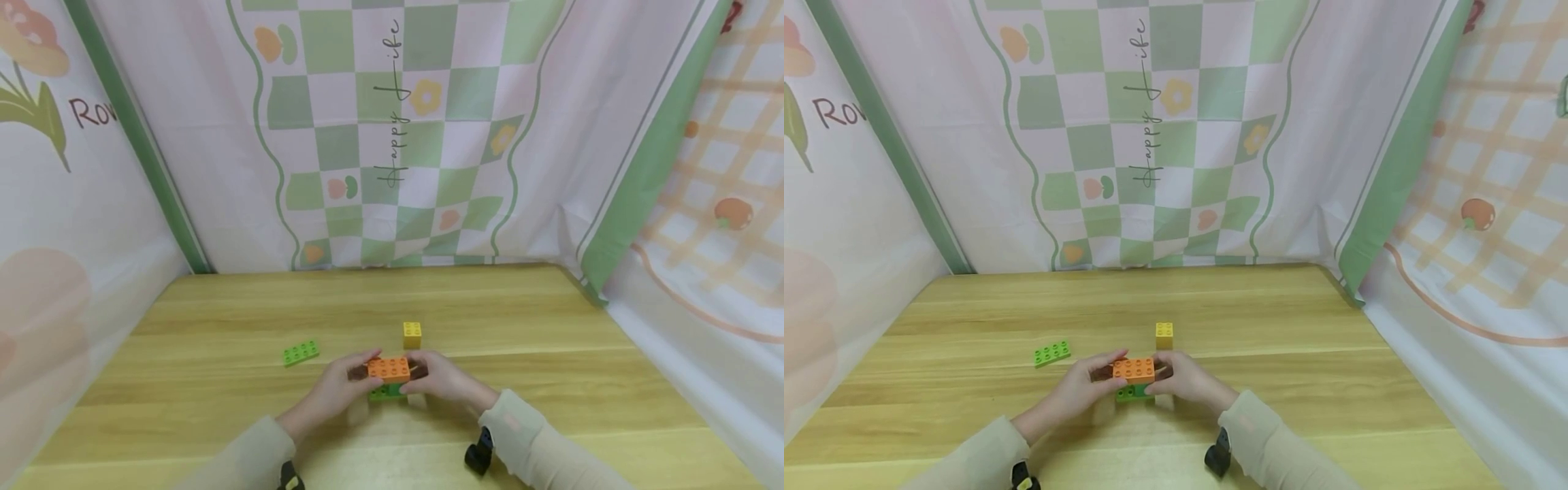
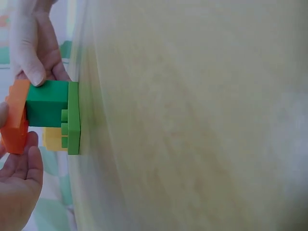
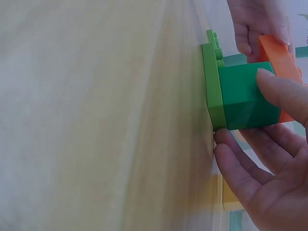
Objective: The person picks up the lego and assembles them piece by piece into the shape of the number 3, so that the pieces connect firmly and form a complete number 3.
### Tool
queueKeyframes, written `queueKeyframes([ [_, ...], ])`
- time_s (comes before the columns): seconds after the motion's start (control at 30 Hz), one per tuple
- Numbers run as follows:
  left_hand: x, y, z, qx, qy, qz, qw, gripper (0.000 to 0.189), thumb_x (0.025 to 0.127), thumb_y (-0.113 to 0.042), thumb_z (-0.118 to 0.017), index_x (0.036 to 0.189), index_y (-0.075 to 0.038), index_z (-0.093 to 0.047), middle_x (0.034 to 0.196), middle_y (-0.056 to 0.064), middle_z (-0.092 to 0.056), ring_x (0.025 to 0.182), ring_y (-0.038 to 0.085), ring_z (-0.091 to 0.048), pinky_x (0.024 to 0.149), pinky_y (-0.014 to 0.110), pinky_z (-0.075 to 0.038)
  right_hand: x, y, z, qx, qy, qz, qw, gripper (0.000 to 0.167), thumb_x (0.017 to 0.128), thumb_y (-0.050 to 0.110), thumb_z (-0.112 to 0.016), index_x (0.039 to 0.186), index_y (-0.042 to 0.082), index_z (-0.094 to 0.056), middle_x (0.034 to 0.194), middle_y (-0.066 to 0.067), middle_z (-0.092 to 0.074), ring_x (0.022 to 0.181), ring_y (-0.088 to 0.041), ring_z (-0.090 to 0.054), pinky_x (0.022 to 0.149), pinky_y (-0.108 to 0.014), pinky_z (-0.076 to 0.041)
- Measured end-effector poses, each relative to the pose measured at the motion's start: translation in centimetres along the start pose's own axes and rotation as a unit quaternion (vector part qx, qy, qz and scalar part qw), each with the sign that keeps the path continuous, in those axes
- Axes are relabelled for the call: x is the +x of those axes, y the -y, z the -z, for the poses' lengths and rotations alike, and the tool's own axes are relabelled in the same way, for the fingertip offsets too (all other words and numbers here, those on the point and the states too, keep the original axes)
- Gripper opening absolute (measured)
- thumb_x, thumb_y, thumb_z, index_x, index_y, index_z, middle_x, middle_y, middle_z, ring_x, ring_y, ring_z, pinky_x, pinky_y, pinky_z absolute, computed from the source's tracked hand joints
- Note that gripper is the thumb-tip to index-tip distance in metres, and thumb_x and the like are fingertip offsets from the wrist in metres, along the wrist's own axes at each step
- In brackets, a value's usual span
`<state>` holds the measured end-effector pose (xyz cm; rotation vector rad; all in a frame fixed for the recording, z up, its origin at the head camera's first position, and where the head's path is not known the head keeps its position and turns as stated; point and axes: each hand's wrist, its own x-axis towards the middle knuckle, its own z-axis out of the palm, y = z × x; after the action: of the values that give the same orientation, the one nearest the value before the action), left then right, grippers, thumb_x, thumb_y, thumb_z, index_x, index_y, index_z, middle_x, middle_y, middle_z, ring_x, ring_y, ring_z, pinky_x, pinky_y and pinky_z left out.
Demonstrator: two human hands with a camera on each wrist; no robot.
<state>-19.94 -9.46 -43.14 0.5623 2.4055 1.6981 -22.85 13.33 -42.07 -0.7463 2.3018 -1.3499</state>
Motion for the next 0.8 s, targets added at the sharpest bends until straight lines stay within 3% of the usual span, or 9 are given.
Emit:
queueKeyframes([
  [0.23, -0.07, -0.10, -0.14, -0.027, -0.009, 0.019, 0.9994, 0.059, 0.083, -0.026, -0.068, 0.135, -0.010, -0.045, 0.130, 0.012, -0.050, 0.103, 0.021, -0.055, 0.088, 0.032, -0.047, 0.05, -0.08, 0.02, -0.002, 0.004, 0.002, 1.0000, 0.048, 0.081, 0.015, -0.071, 0.123, 0.000, -0.053, 0.109, -0.006, -0.061, 0.098, -0.023, -0.057, 0.087, -0.039, -0.047],
  [0.53, -0.33, -0.22, -0.19, 0.002, -0.029, 0.016, 0.9994, 0.054, 0.082, -0.023, -0.069, 0.131, -0.007, -0.051, 0.116, 0.008, -0.059, 0.087, 0.017, -0.056, 0.077, 0.028, -0.049, 0.14, -0.24, 0.05, -0.005, 0.004, 0.002, 1.0000, 0.049, 0.081, 0.015, -0.071, 0.123, -0.001, -0.053, 0.108, -0.006, -0.061, 0.097, -0.024, -0.058, 0.086, -0.040, -0.047],
  [0.8, -0.35, 0.00, -0.11, 0.003, -0.046, 0.027, 0.9986, 0.057, 0.079, -0.028, -0.071, 0.128, -0.007, -0.053, 0.106, 0.004, -0.062, 0.087, 0.016, -0.058, 0.079, 0.028, -0.050, 0.23, -0.27, 0.01, -0.005, 0.006, 0.006, 0.9999, 0.049, 0.081, 0.015, -0.071, 0.123, -0.001, -0.053, 0.108, -0.007, -0.061, 0.097, -0.024, -0.058, 0.085, -0.039, -0.048],
])
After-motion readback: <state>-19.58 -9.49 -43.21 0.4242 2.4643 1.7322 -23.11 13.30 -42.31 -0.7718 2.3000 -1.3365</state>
